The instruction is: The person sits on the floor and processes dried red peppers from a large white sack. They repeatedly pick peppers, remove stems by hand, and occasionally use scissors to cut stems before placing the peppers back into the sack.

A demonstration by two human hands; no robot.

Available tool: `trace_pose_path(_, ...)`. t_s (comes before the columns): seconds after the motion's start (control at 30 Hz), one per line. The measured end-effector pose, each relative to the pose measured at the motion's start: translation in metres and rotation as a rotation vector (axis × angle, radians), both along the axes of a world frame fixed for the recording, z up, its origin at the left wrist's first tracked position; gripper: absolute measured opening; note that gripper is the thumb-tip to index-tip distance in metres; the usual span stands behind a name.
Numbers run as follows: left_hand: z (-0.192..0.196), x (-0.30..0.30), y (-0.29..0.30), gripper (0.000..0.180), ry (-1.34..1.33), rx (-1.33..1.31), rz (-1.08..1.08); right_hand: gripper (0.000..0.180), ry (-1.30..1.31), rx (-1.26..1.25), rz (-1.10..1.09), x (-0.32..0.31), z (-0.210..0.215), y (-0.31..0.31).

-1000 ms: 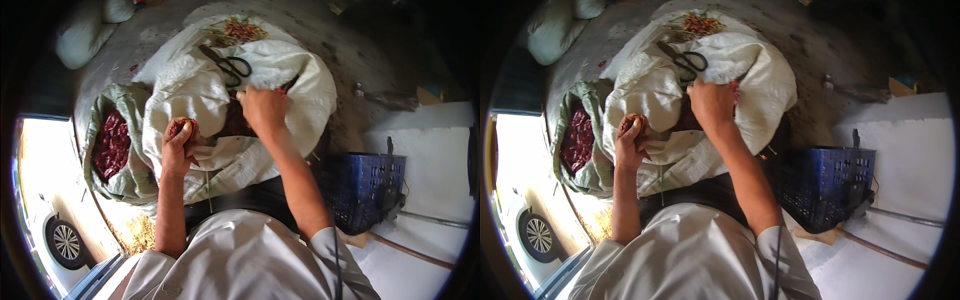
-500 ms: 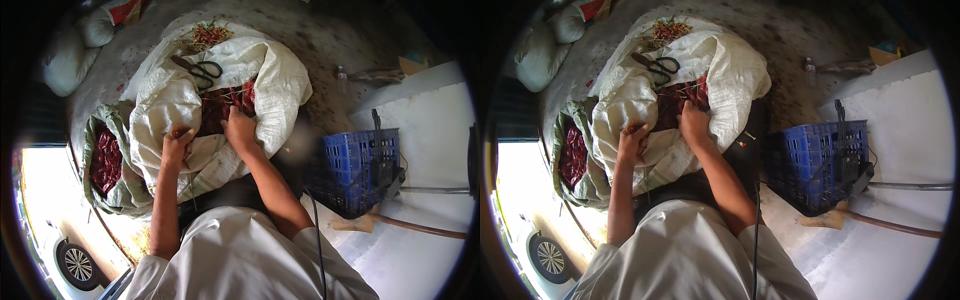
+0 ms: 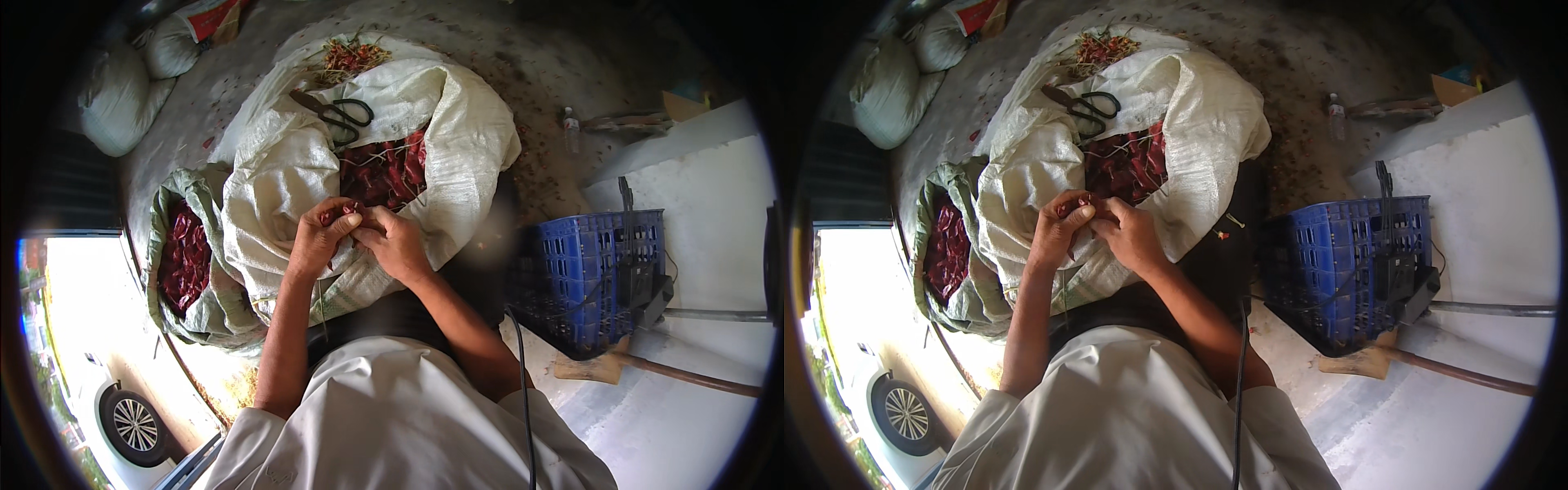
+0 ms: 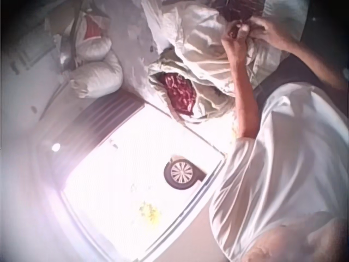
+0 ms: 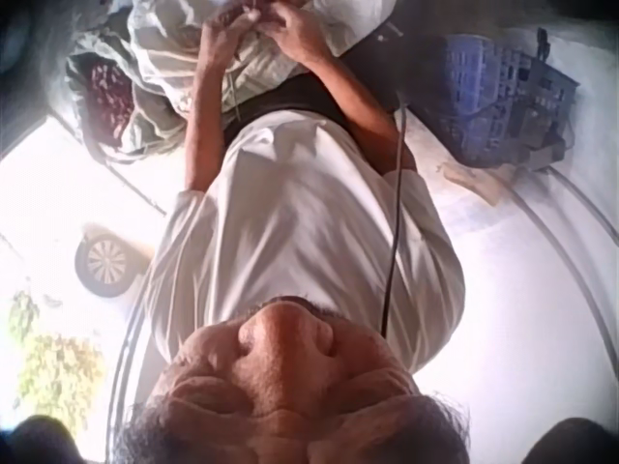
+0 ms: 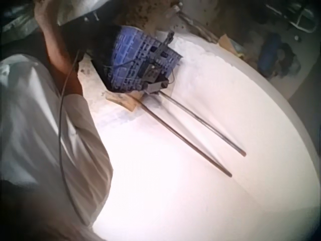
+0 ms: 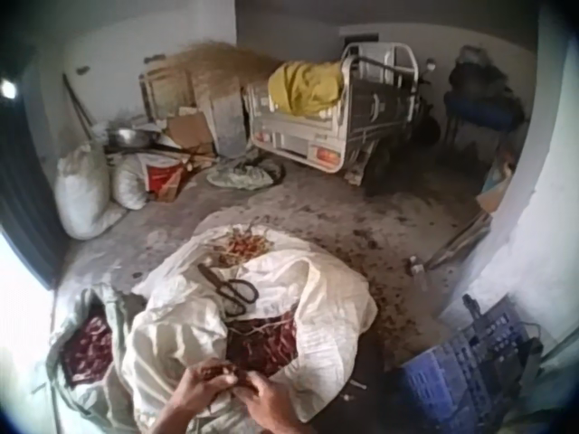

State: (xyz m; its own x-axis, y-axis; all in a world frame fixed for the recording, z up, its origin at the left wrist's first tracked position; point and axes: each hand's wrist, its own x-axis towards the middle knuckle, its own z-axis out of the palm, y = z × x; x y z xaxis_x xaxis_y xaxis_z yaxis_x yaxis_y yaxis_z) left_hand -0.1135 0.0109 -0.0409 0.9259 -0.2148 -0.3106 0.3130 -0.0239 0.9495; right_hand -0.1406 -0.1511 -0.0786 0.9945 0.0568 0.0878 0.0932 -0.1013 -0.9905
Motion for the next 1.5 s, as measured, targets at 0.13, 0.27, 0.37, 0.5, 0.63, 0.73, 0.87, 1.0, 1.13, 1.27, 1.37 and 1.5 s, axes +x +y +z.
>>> trace_pose_path(0.13,-0.014,-0.005,0.011,0.025,-0.208,0.236,-0.008,0.023,-0.064,-0.108,-0.014,0.002,0.007,-0.015)
trace_pose_path(0.27,0.004,-0.014,0.002,0.024,-0.451,0.586,-0.101,0.02,-0.212,-0.211,-0.059,-0.001,0.013,-0.013)
trace_pose_path(0.37,0.007,-0.021,-0.005,0.026,-0.531,0.625,-0.117,0.018,-0.085,-0.094,-0.074,-0.008,0.017,-0.012)
trace_pose_path(0.5,0.005,-0.025,-0.011,0.025,-0.692,0.711,-0.161,0.014,-0.151,-0.294,-0.121,-0.017,0.015,-0.014)
trace_pose_path(0.63,0.003,-0.029,-0.016,0.026,-0.562,0.642,-0.132,0.01,-0.341,-0.573,-0.152,-0.018,0.027,-0.014)
trace_pose_path(0.73,0.002,-0.029,-0.019,0.027,-0.461,0.611,-0.12,0.01,-0.323,-0.533,-0.157,-0.015,0.022,-0.012)
trace_pose_path(0.87,-0.006,-0.028,-0.025,0.023,-0.458,0.458,-0.028,0.017,-0.05,-0.071,-0.202,-0.012,0.007,-0.007)
trace_pose_path(1.0,-0.021,-0.029,-0.021,0.014,-0.177,0.143,0.041,0.015,0.389,0.609,-0.094,-0.011,0.002,-0.006)
trace_pose_path(1.13,-0.028,-0.029,-0.019,0.005,0.016,-0.098,0.072,0.009,0.513,1.046,-0.011,-0.015,-0.012,-0.007)
trace_pose_path(1.27,-0.023,-0.031,-0.021,0.003,0.098,-0.281,0.107,0.009,0.539,1.229,0.038,-0.019,-0.01,-0.009)
trace_pose_path(1.37,-0.03,-0.035,-0.019,0.006,0.111,-0.469,0.123,0.009,0.545,1.26,0.057,-0.021,-0.002,-0.007)
trace_pose_path(1.5,-0.032,-0.038,-0.019,0.01,0.142,-0.484,0.145,0.011,0.506,1.202,0.046,-0.022,-0.004,-0.006)
